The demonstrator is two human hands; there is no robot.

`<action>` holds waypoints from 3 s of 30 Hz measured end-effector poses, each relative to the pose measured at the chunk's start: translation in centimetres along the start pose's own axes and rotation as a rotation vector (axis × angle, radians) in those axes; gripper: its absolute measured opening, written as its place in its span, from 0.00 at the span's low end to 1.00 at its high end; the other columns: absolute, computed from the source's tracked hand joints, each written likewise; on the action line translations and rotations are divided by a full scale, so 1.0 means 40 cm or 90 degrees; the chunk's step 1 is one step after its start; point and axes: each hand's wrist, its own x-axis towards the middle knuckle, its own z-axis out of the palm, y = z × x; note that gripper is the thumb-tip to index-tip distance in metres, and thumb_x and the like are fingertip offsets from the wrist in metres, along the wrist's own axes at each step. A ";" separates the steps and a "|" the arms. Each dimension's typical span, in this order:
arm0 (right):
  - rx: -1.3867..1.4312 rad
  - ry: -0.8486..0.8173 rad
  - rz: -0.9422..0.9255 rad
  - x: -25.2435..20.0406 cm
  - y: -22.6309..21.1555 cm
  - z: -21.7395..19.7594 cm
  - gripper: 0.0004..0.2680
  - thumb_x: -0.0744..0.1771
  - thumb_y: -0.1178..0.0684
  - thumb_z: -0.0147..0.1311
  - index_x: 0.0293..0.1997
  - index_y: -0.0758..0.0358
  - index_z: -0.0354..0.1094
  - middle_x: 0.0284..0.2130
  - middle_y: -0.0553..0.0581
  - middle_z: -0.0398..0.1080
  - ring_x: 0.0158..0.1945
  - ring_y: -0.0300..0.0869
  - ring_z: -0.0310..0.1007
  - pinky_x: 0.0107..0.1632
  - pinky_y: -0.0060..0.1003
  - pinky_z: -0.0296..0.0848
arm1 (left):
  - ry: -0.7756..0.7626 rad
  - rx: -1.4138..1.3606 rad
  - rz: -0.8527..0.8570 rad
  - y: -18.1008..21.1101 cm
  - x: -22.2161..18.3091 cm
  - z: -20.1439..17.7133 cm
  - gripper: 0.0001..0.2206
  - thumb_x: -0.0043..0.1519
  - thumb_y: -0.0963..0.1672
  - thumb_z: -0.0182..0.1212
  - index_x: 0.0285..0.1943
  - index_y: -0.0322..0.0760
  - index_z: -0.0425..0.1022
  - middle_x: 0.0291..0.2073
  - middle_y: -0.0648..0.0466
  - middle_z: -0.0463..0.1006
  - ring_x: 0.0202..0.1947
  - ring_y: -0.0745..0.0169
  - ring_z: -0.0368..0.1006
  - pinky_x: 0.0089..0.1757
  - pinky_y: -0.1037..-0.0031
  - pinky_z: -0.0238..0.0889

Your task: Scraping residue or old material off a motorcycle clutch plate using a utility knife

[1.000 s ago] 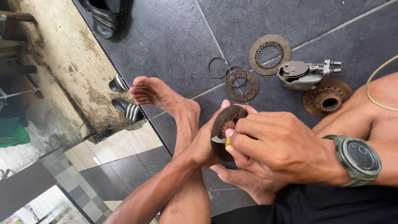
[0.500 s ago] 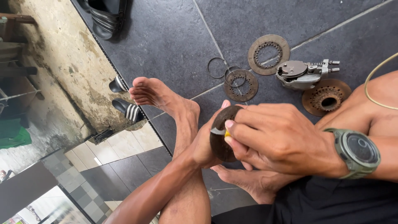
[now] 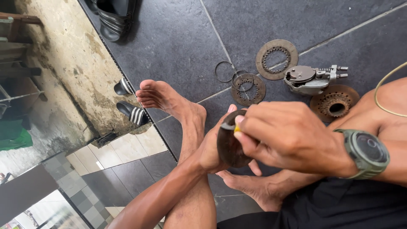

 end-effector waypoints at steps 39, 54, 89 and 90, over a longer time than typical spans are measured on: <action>0.117 0.083 0.375 0.029 0.187 -0.004 0.12 0.66 0.50 0.64 0.45 0.64 0.63 0.28 0.52 0.69 0.26 0.35 0.65 0.28 0.30 0.66 | -0.127 -0.012 0.052 0.013 0.036 0.036 0.40 0.73 0.64 0.30 0.70 0.25 0.64 0.46 0.35 0.76 0.44 0.39 0.79 0.36 0.60 0.81; 0.247 0.062 0.293 0.043 0.168 -0.038 0.12 0.71 0.58 0.45 0.60 0.71 0.68 0.33 0.53 0.66 0.30 0.35 0.71 0.32 0.26 0.69 | -0.132 -0.009 0.134 0.036 0.008 0.058 0.37 0.72 0.62 0.32 0.75 0.28 0.58 0.50 0.33 0.74 0.51 0.35 0.76 0.45 0.57 0.80; -0.050 0.055 0.076 0.045 0.074 0.018 0.07 0.61 0.61 0.63 0.39 0.68 0.74 0.32 0.55 0.73 0.25 0.40 0.68 0.28 0.34 0.66 | -0.089 0.055 0.052 0.072 0.075 -0.010 0.34 0.74 0.61 0.33 0.69 0.31 0.65 0.56 0.39 0.74 0.51 0.50 0.76 0.45 0.58 0.80; -0.065 0.051 0.083 0.042 0.072 0.018 0.06 0.61 0.60 0.63 0.39 0.68 0.75 0.34 0.55 0.73 0.25 0.40 0.67 0.28 0.34 0.66 | -0.072 0.063 0.047 0.070 0.075 -0.009 0.35 0.73 0.62 0.33 0.68 0.31 0.66 0.56 0.40 0.75 0.50 0.50 0.76 0.44 0.56 0.80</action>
